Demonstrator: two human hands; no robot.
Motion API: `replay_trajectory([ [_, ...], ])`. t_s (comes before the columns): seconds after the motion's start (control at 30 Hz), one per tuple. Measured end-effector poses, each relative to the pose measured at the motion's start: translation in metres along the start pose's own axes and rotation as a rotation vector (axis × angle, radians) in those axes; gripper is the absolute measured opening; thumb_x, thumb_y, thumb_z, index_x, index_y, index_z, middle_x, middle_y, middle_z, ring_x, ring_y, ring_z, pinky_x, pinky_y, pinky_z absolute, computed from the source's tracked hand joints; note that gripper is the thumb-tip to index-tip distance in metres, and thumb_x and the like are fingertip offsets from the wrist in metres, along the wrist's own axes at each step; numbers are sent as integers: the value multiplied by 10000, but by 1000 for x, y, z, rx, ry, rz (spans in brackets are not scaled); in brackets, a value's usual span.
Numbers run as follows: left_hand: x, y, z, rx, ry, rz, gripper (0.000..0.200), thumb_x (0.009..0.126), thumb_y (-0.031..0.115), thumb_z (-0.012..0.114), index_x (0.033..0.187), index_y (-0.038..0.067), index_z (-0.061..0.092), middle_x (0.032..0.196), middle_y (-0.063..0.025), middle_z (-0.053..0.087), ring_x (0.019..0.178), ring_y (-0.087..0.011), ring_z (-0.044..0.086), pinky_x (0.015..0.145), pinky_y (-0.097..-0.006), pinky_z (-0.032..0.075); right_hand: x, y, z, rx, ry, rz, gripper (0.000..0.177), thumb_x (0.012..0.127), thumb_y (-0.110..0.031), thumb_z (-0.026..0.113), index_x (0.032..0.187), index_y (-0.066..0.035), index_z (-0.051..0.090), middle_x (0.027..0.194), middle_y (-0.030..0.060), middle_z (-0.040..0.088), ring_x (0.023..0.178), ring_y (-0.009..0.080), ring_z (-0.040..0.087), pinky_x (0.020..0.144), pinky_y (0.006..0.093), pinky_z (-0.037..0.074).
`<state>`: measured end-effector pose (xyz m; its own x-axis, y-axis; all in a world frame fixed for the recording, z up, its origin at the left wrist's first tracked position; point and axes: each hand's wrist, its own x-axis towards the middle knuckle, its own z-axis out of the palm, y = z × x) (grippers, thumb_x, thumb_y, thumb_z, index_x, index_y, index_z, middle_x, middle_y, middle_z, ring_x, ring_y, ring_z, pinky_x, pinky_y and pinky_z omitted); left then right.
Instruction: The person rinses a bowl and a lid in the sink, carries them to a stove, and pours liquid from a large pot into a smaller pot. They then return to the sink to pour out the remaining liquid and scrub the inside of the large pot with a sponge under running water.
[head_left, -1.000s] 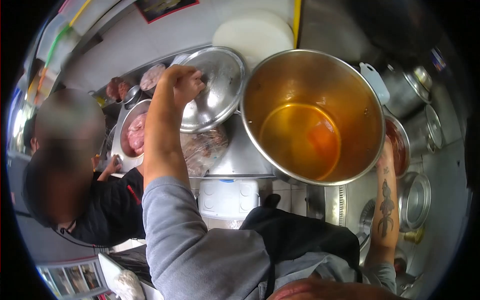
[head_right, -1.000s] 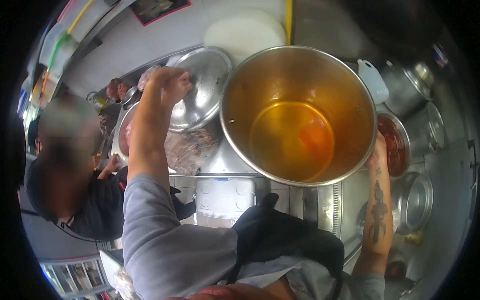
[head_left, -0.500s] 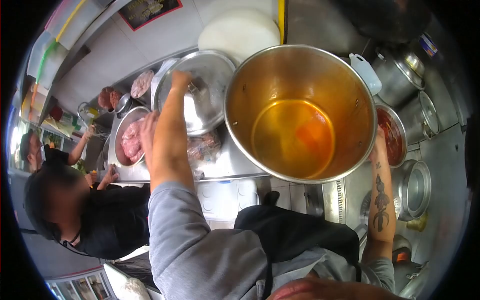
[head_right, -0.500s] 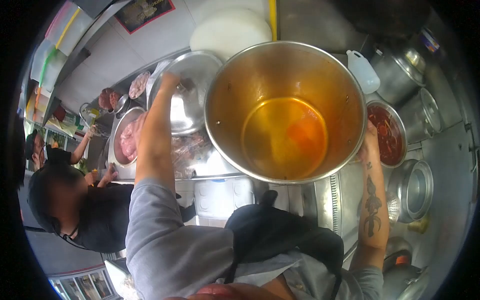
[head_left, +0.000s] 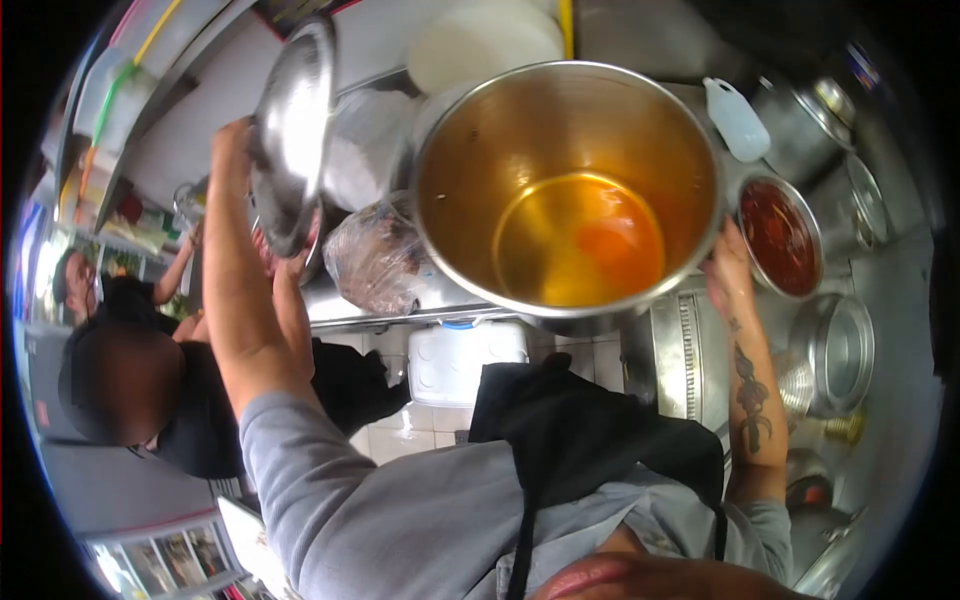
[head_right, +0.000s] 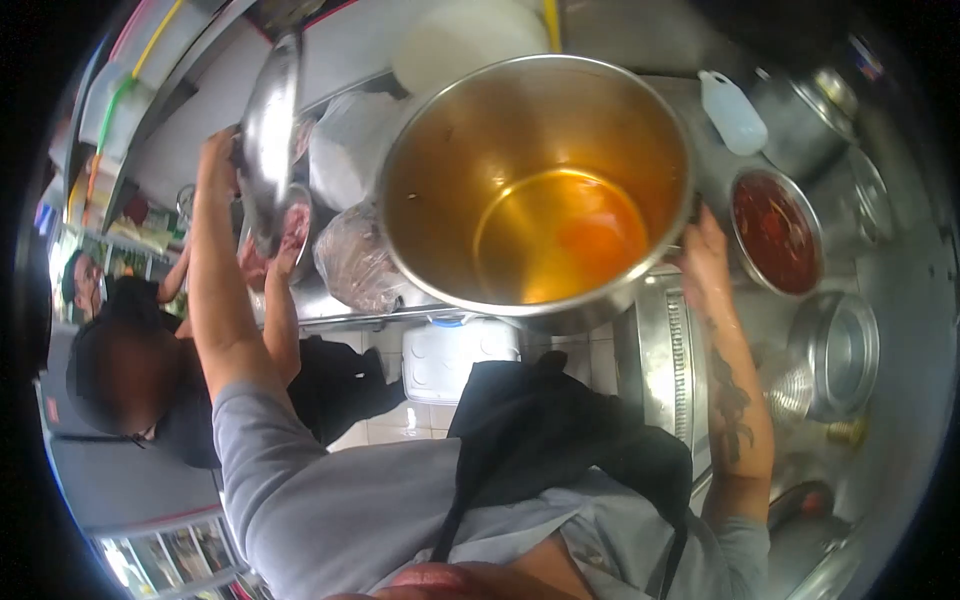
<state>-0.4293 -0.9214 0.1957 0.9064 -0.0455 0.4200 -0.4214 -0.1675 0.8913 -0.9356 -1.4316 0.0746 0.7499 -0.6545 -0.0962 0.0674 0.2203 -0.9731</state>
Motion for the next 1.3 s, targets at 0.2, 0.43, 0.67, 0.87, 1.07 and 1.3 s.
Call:
replay_trajectory([
  [0.2, -30, 129, 50, 255, -96, -229, 199, 837, 210, 593, 929, 34, 609, 664, -12, 525, 532, -116, 480, 458, -266, 367, -40, 23, 13, -45, -200, 57, 642, 868, -134, 565, 1380, 21, 210, 1044, 148, 503, 885, 184, 557, 547, 319, 562],
  [0.43, -74, 195, 152, 496, -301, 95, 283, 861, 242, 580, 1041, 26, 614, 769, -12, 559, 653, -95, 490, 571, -261, 394, -61, 49, 18, 260, -278, 244, 381, 886, -84, 496, 1244, -1, 393, 724, 38, 507, 552, 147, 544, 468, 288, 468],
  [0.67, -129, 246, 249, 409, -471, 115, 247, 845, 233, 606, 992, 34, 610, 712, 6, 522, 637, -93, 456, 566, -242, 364, -74, 36, 17, 315, -294, 298, 372, 898, -148, 509, 1231, -23, 399, 773, 38, 526, 622, 147, 553, 534, 323, 513],
  [0.87, -155, 275, 298, 350, -572, 86, 310, 874, 257, 591, 1100, 46, 579, 825, 0, 573, 738, -110, 505, 639, -258, 399, -75, 47, 14, 288, -384, 346, 339, 939, -190, 486, 1241, -108, 357, 849, 92, 569, 688, 190, 611, 586, 366, 566],
  [1.07, -166, 289, 336, 267, -638, 98, 188, 853, 176, 608, 968, 28, 596, 703, 11, 527, 625, -87, 466, 561, -222, 370, -79, 43, 55, 307, -451, 276, 443, 950, -194, 486, 1307, -82, 248, 869, 132, 571, 695, 224, 629, 595, 378, 576],
  [1.3, -196, 301, 391, 274, -697, 112, 232, 867, 207, 600, 1033, 50, 560, 724, 33, 498, 625, -70, 440, 552, -218, 351, -82, 45, 35, 254, -559, 291, 773, 921, -216, 562, 1435, -50, 9, 846, 131, 617, 628, 193, 630, 552, 316, 550],
])
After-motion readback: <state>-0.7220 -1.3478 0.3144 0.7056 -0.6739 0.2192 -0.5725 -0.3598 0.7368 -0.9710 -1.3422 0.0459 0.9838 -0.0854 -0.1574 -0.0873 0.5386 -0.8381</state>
